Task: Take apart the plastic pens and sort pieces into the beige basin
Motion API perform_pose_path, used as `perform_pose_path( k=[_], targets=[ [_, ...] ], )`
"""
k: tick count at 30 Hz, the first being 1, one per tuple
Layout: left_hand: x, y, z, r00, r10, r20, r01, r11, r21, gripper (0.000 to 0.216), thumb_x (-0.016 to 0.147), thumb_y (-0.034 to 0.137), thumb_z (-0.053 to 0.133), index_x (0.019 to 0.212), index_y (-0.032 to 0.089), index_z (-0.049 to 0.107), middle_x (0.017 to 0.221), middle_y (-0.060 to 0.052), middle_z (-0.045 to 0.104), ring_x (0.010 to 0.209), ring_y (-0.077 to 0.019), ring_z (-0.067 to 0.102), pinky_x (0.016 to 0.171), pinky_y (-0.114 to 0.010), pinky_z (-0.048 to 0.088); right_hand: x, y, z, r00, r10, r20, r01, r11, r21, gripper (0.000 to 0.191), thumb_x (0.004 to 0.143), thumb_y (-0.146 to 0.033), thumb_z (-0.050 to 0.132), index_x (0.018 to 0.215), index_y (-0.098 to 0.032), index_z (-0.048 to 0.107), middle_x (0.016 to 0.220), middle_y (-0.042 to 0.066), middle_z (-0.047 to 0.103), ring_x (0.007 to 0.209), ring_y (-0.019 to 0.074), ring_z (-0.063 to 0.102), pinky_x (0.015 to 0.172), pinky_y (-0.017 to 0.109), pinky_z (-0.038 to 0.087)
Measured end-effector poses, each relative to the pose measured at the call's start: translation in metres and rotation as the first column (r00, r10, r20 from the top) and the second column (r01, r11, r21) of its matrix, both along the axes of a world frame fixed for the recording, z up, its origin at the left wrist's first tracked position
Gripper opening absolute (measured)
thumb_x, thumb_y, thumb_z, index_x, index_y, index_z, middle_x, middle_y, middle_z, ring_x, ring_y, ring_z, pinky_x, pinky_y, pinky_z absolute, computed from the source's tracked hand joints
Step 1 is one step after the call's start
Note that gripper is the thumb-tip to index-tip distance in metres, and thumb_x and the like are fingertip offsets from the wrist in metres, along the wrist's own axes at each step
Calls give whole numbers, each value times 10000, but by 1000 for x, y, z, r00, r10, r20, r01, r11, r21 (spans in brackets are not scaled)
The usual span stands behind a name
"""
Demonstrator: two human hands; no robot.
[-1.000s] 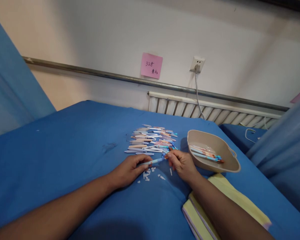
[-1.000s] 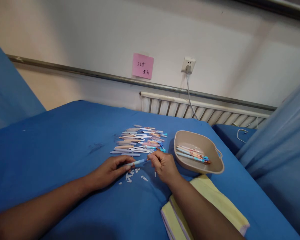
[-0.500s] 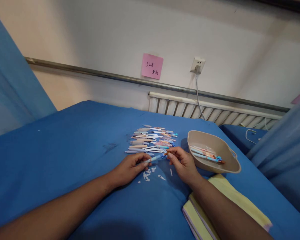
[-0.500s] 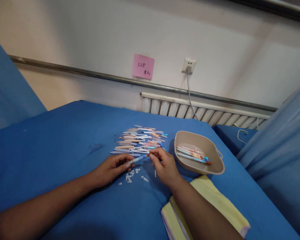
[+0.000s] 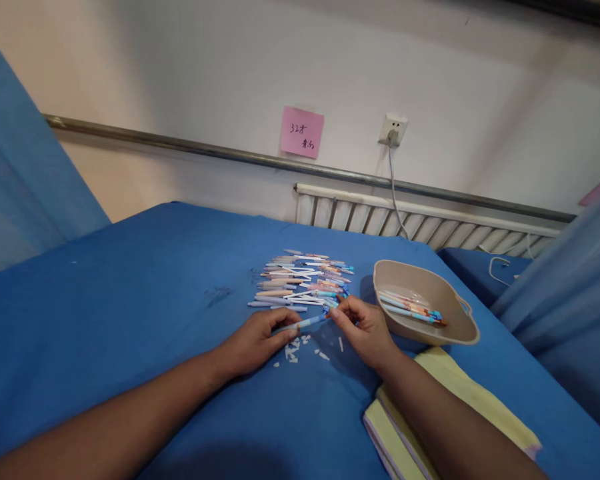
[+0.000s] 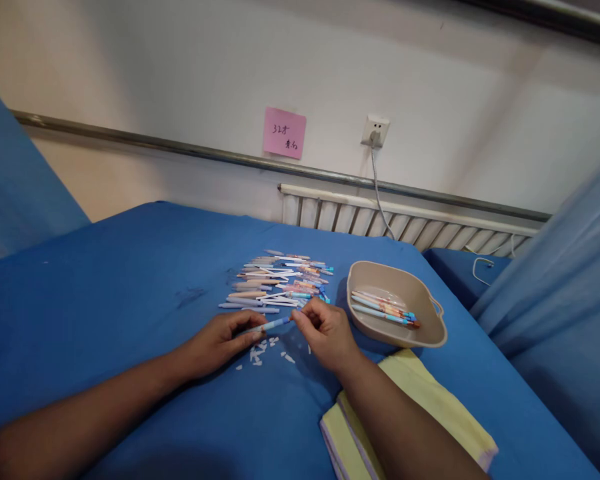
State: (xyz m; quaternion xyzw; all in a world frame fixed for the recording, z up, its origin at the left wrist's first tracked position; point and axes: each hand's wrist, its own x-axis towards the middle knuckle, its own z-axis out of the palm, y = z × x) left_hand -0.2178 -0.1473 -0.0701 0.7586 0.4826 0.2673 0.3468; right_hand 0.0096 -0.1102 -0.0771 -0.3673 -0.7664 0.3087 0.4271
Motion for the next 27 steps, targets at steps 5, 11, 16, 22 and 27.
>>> perform_pose_path(
  k=[5,11,16,22,27],
  targets=[
    [1,-1,2,1000,-13,-15,12,1000,-29,238,885,351,453,951,185,611,836,2,617,775,-146,535,692,-223,427,2,-3,2,998,42,54,-44,999,31,312,888,-422,496,757,-161,607,567,-36,496,529,93,461,529,207,346],
    [2,-1,10,999,45,17,-44,999,-32,312,881,441,449,915,192,633,839,-6,640,783,-164,566,718,-248,455,-2,0,0,999,23,46,-24,999,20,531,985,-410,185,825,-163,628,620,15,570,578,121,541,580,228,402],
    [13,12,27,979,164,118,-170,984,42,333,845,480,504,913,179,630,862,-41,673,827,-196,608,756,-289,482,-8,4,4,978,-39,203,36,999,18,581,994,-390,162,708,-175,619,592,23,596,585,122,568,604,226,403],
    [69,42,78,983,41,177,-71,984,166,308,827,459,538,928,178,612,881,-35,685,834,-191,632,763,-305,505,-10,6,14,870,12,492,-71,992,102,417,964,-371,304,818,-179,643,783,51,697,713,163,627,637,247,413],
    [137,72,103,996,-89,5,85,966,244,246,829,385,545,930,183,644,840,-8,664,761,-156,592,691,-257,476,-9,8,17,799,105,592,-201,975,98,425,951,-418,321,873,-176,662,868,66,713,758,188,642,642,266,439]
  ],
)
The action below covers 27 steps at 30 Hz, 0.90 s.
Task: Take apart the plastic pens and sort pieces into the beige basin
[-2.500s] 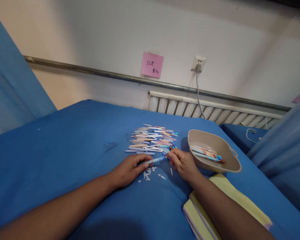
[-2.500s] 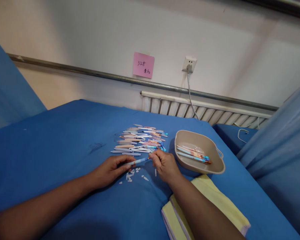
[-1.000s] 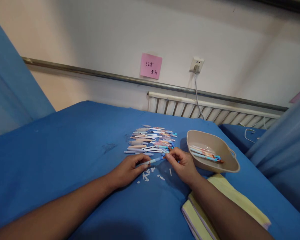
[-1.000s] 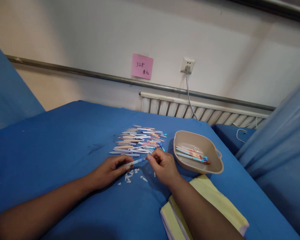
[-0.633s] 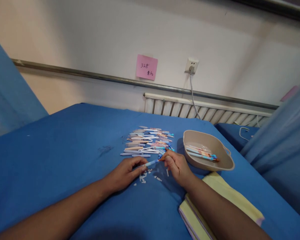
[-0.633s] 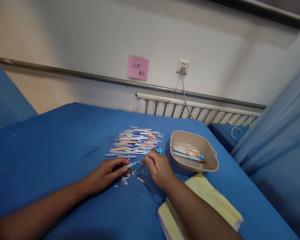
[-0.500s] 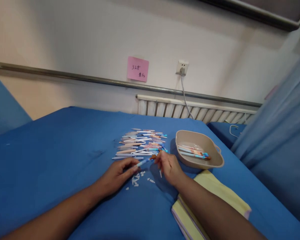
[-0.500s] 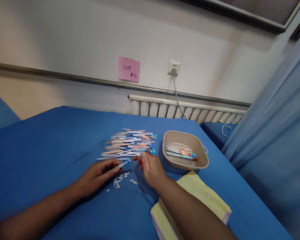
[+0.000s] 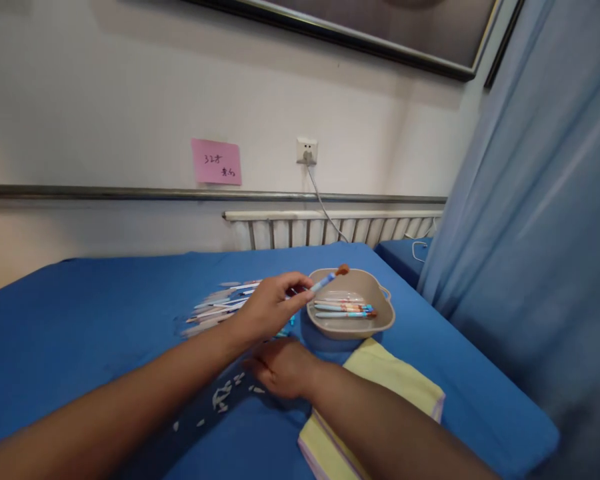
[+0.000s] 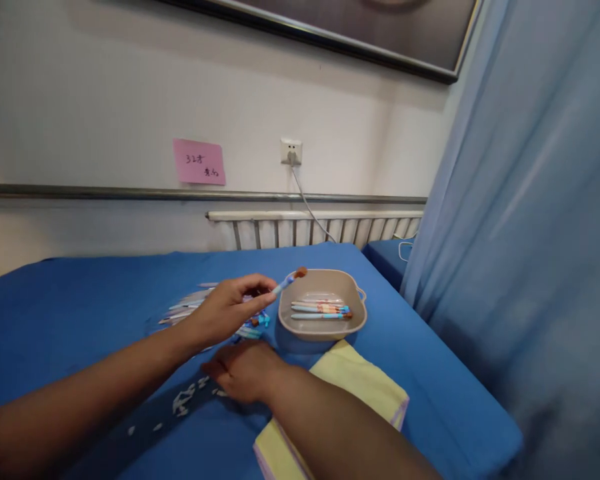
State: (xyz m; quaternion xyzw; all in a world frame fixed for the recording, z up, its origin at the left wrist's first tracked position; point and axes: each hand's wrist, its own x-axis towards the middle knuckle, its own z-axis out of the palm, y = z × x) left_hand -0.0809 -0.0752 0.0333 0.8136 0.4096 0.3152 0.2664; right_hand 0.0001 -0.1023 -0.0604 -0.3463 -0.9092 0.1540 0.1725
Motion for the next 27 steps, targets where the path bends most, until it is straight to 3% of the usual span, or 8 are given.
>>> perform_pose_path(
  k=[5,10,18,27],
  targets=[
    [59,30,-12,965,-100,-241,109,994,26,204,826,325,534,874,176,665,716,8,634,660,-137,555,611,-228,419,1,3,-1,998,29,-57,-31,999,-23,368,944,-401,342,1126,-216,603,1063,51,686,870,203,641,725,292,479],
    [91,51,-34,849,-109,-517,150,988,37,185,799,294,558,899,190,674,825,-29,685,734,-168,595,615,-234,403,1,6,-1,992,68,-108,-68,998,1,374,915,-357,414,1254,-246,526,1222,31,610,994,219,600,832,318,479],
    [104,55,-56,719,-111,-686,172,985,21,139,670,239,651,787,192,710,780,-72,704,756,-231,627,644,-268,417,-1,13,-1,981,169,-95,-170,985,-6,392,890,-304,483,1281,-283,501,1261,-53,580,1143,209,508,955,313,420],
    [114,56,-64,667,-69,-741,150,988,43,151,678,194,617,771,127,715,806,-155,704,771,-289,649,688,-331,454,4,14,-6,985,144,-95,-142,990,22,427,865,-361,515,1282,-270,498,1296,-45,558,1224,236,438,991,334,388]
  ],
)
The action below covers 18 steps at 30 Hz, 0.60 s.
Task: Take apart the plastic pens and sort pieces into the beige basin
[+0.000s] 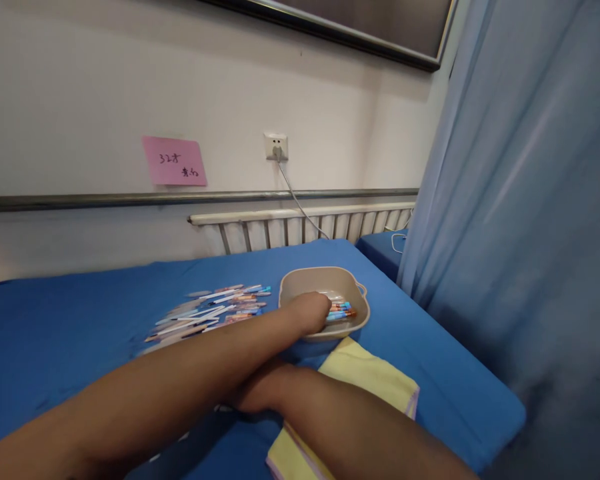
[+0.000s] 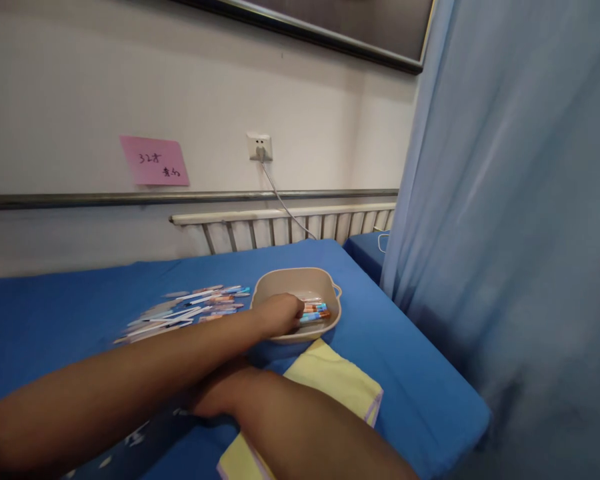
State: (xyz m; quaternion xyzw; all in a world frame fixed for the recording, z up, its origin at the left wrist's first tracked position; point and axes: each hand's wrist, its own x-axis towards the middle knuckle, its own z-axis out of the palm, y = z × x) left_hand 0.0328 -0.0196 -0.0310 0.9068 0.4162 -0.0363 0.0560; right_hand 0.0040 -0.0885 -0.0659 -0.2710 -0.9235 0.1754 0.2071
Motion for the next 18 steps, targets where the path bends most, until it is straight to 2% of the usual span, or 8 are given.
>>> perform_pose_path(
  k=[4,8,12,15,18],
  targets=[
    [2,-3,0,1000,-13,-4,13,1000,18,137,682,143,617,774,102,710,794,-163,691,772,-295,650,690,-343,451,-1,2,-4,1000,12,21,-12,1000,3,431,871,-313,502,1301,-295,474,1315,-62,541,1231,220,436,1004,326,381],
    [2,-4,-3,1000,-13,3,13,999,37,151,701,118,592,801,90,702,805,-151,680,780,-280,646,701,-337,447,-3,7,-11,999,44,24,-44,999,2,468,865,-333,496,1323,-246,452,1361,-27,500,1239,239,424,1023,346,356],
    [-5,-3,1,993,-22,113,17,999,44,128,690,166,620,782,119,694,792,-145,681,755,-284,635,682,-343,459,-3,6,-10,999,45,-14,-45,999,3,461,869,-325,473,1321,-236,449,1342,-21,518,1212,230,449,1017,336,348],
    [-25,-12,17,973,-35,229,21,998,66,174,769,255,575,853,146,681,862,-119,684,801,-259,623,718,-328,460,-2,1,-7,1000,24,2,-24,1000,7,415,882,-290,437,1291,-236,475,1293,-1,560,1136,216,510,965,321,389],
    [-71,-32,34,941,-9,338,-25,995,95,231,861,281,453,933,177,646,912,-68,681,829,-204,610,746,-287,452,0,-4,-7,999,-53,3,53,999,5,339,876,-303,436,1178,-209,560,1165,45,636,981,214,590,847,313,454]
  ],
)
